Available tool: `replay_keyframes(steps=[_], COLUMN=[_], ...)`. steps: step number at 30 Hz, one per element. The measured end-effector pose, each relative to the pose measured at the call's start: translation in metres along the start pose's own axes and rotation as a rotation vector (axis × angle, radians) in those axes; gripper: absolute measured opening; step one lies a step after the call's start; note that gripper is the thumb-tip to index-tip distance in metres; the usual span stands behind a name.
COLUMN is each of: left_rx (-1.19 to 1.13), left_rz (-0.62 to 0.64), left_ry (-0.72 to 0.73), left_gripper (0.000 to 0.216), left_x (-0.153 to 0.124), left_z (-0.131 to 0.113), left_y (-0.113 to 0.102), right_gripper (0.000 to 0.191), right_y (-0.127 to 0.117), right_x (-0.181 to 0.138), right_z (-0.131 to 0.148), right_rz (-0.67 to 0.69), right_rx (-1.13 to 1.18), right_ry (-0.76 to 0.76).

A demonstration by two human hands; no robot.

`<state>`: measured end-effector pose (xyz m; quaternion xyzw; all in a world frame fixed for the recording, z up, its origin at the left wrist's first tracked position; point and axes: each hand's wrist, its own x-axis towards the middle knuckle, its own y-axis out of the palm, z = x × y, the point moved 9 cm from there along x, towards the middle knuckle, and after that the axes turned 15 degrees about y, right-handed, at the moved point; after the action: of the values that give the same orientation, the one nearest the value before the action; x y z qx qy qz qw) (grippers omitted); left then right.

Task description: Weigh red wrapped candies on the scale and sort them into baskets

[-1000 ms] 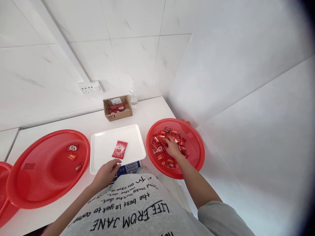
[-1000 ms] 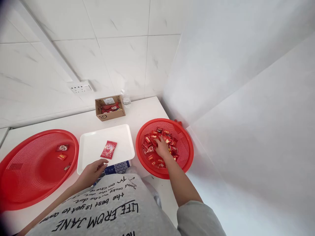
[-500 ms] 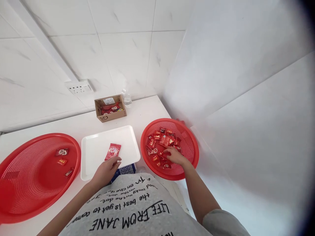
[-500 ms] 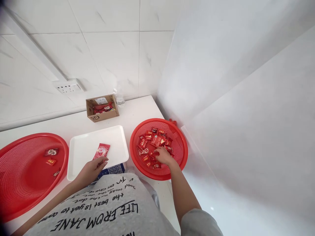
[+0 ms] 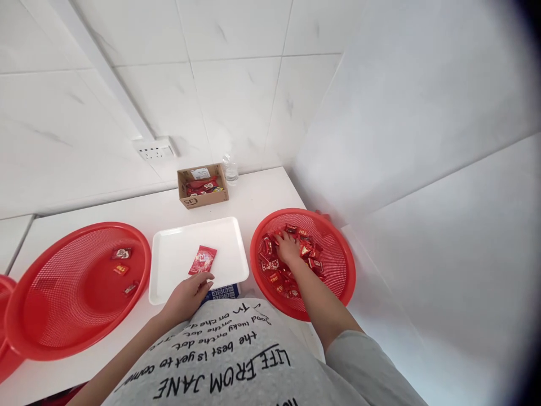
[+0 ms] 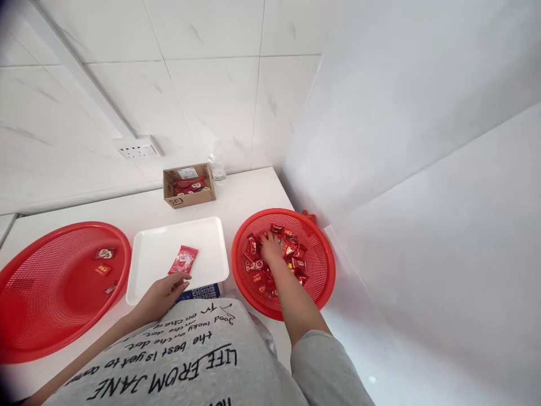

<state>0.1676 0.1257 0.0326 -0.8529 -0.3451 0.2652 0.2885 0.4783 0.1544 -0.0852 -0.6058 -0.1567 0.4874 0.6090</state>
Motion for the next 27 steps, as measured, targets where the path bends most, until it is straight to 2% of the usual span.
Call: replay_keyframes(steps=[7, 13, 17, 20, 22, 24, 27], left_rx=[0.011, 0.025, 0.025, 0.030, 0.031, 0.028, 0.028], left_rz=[0.007, 0.020, 0.040, 0.054, 0.060, 0.063, 0.054], left_ry=[0.023, 0.043, 0.044, 0.052, 0.056, 0.056, 0.063], left_gripper=[0.028, 0.027, 0.028, 0.029, 0.028, 0.027, 0.027], left_x=[0.003, 0.006, 0.007, 0.008, 0.009, 0.008, 0.005], left_z=[-0.001, -0.004, -0.006, -0.008, -0.009, -0.010, -0.010], left_y=[0.004, 0.003, 0.004, 0.005, 0.006, 0.006, 0.004], right_gripper=[0.037, 0.043, 0.043, 0.039, 0.044, 0.051, 0.049], right_y=[-0.011, -0.024, -0.011, 0.003, 0.010, 0.013, 0.012], right_x=[-0.011, -0.023, -0.028, -0.036, -0.041, -0.044, -0.043], right_z=[-0.011, -0.028, -0.031, -0.022, -0.013, -0.007, -0.005], right_rz=[-0.104, -0.181, -0.120, -0.059, -0.029, -0.012, 0.002], right_rx=[0.128, 0.320, 0.366, 0.351, 0.294, 0.213, 0.167], right_ry=[0.015, 0.074, 0.112, 0.092, 0.083, 0.094, 0.126])
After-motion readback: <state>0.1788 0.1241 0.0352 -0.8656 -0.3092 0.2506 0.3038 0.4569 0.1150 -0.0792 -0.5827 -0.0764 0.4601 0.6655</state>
